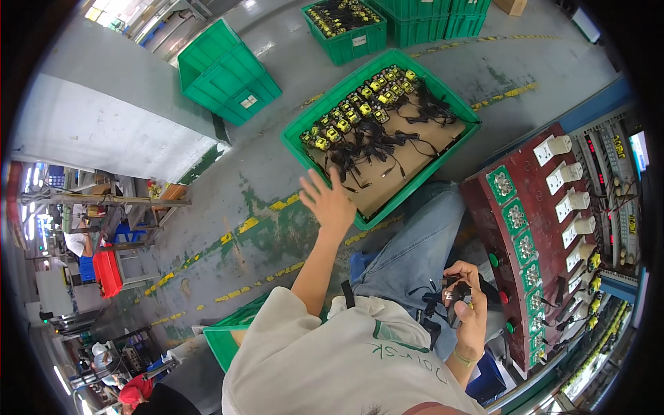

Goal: Assembling and testing electronic components onto circuit boards at a manual workstation.

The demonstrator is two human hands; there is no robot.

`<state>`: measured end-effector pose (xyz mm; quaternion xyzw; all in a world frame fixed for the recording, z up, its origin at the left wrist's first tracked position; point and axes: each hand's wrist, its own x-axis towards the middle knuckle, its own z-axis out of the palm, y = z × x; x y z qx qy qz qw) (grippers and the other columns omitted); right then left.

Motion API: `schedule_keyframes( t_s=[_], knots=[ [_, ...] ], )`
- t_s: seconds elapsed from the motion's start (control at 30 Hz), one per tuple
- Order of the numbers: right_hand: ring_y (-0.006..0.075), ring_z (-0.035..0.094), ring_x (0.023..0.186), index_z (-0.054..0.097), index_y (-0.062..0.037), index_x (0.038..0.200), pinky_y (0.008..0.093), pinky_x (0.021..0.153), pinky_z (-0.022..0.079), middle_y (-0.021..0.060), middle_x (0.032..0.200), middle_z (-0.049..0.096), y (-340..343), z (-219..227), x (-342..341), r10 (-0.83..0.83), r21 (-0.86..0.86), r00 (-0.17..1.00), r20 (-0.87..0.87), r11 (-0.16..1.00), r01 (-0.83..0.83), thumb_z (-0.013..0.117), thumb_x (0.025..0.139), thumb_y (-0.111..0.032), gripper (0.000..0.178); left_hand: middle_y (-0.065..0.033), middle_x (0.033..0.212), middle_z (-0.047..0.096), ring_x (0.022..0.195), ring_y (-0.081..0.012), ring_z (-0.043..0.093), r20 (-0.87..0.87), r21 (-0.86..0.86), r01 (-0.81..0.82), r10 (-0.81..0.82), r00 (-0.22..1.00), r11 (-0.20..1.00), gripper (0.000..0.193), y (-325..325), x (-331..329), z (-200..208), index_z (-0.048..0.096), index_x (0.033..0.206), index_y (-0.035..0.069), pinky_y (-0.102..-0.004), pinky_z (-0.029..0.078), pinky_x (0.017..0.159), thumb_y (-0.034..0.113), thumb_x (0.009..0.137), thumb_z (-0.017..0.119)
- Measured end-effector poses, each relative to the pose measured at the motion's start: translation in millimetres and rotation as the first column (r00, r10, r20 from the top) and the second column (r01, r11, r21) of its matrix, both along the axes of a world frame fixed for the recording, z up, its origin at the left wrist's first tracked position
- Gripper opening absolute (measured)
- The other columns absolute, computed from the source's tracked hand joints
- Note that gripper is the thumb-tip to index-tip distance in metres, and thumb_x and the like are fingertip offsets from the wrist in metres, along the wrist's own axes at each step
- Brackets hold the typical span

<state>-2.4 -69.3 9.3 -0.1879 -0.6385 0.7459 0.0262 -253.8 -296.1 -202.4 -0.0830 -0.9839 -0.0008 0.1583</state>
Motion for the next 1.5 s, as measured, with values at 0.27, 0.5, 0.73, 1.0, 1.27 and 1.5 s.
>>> schedule_keyframes(
  t_s=[0.27, 0.5, 0.73, 1.0, 1.27, 1.5],
  knots=[
    [0.0270, 0.048, 0.116, 0.068, 0.0004, 0.088, 0.0349, 0.099, 0.039, 0.0157, 0.134, 0.053, 1.6, -15.1, 21.0, 0.006, 0.021, 1.000, 0.007, 1.000, -0.006, 0.068, 0.088, -0.032, 0.032, -0.0269, 0.105, 0.075, 0.087, -0.0462, 0.070, 0.589, 0.257, -0.253, 0.056, 0.806, 0.933, 0.024, -37.8, -18.1, 33.3, 0.074, 0.104, 0.000, -0.0547, 0.056, 0.075, 0.019, 0.089, 0.074],
    [0.0263, 0.049, 0.115, 0.069, 0.0018, 0.092, 0.0355, 0.100, 0.040, 0.0150, 0.133, 0.053, -4.9, -21.7, 1.9, 0.019, 0.027, 1.000, 0.007, 0.999, -0.019, 0.068, 0.090, -0.022, 0.024, -0.0238, 0.082, 0.075, 0.071, -0.0450, 0.069, 0.575, 0.237, 0.013, -0.151, 0.804, 0.971, 0.036, 28.5, -7.2, 7.6, 0.073, 0.084, -0.003, -0.0513, 0.057, 0.065, 0.032, 0.092, 0.073],
    [0.0304, 0.053, 0.107, 0.070, 0.0047, 0.097, 0.0378, 0.098, 0.043, 0.0164, 0.125, 0.057, -20.5, -69.3, -66.8, -0.068, 0.484, 0.997, 0.048, 0.874, 0.037, 0.068, 0.100, -0.025, 0.030, -0.0138, 0.097, 0.076, 0.077, -0.0254, 0.068, 0.476, 0.878, -0.279, -0.652, 0.590, 0.388, 0.026, 55.6, 62.6, 123.3, 0.074, 0.116, -0.003, -0.0338, 0.057, 0.073, 0.018, 0.105, 0.064],
    [0.0301, 0.055, 0.105, 0.075, 0.0029, 0.085, 0.0372, 0.095, 0.044, 0.0163, 0.121, 0.061, -46.3, -119.5, -149.5, 0.012, 0.549, 0.997, -0.075, 0.835, 0.031, 0.055, 0.114, -0.034, 0.051, -0.0051, 0.113, 0.075, 0.089, -0.0105, 0.063, 0.333, 0.913, -0.406, -0.664, 0.669, 0.049, 0.032, 33.4, 61.0, 107.9, 0.073, 0.130, -0.001, -0.0237, 0.052, 0.077, 0.002, 0.098, 0.074],
    [0.0213, 0.054, 0.111, 0.077, 0.0023, 0.074, 0.0306, 0.098, 0.041, 0.0093, 0.118, 0.059, -23.0, -95.1, -137.3, -0.209, 0.210, 0.968, 0.138, 0.961, 0.178, 0.053, 0.114, -0.029, 0.056, -0.0039, 0.090, 0.077, 0.074, -0.0113, 0.063, 0.441, 0.825, -0.214, -0.361, 0.822, 0.523, 0.019, -43.4, -107.1, 50.6, 0.081, 0.111, 0.000, -0.0264, 0.051, 0.068, 0.009, 0.094, 0.081],
    [0.0191, 0.055, 0.111, 0.079, 0.0019, 0.078, 0.0295, 0.096, 0.042, 0.0088, 0.118, 0.060, -28.6, -121.9, -92.5, -0.114, 0.100, 0.980, 0.166, 0.990, 0.098, 0.063, 0.109, -0.023, 0.043, -0.0105, 0.109, 0.080, 0.092, -0.0305, 0.073, 0.464, 0.468, 0.045, -0.288, 0.838, 0.883, 0.035, -93.6, -207.8, 2.9, 0.075, 0.128, 0.006, -0.0489, 0.054, 0.095, 0.015, 0.095, 0.080]
  ],
)
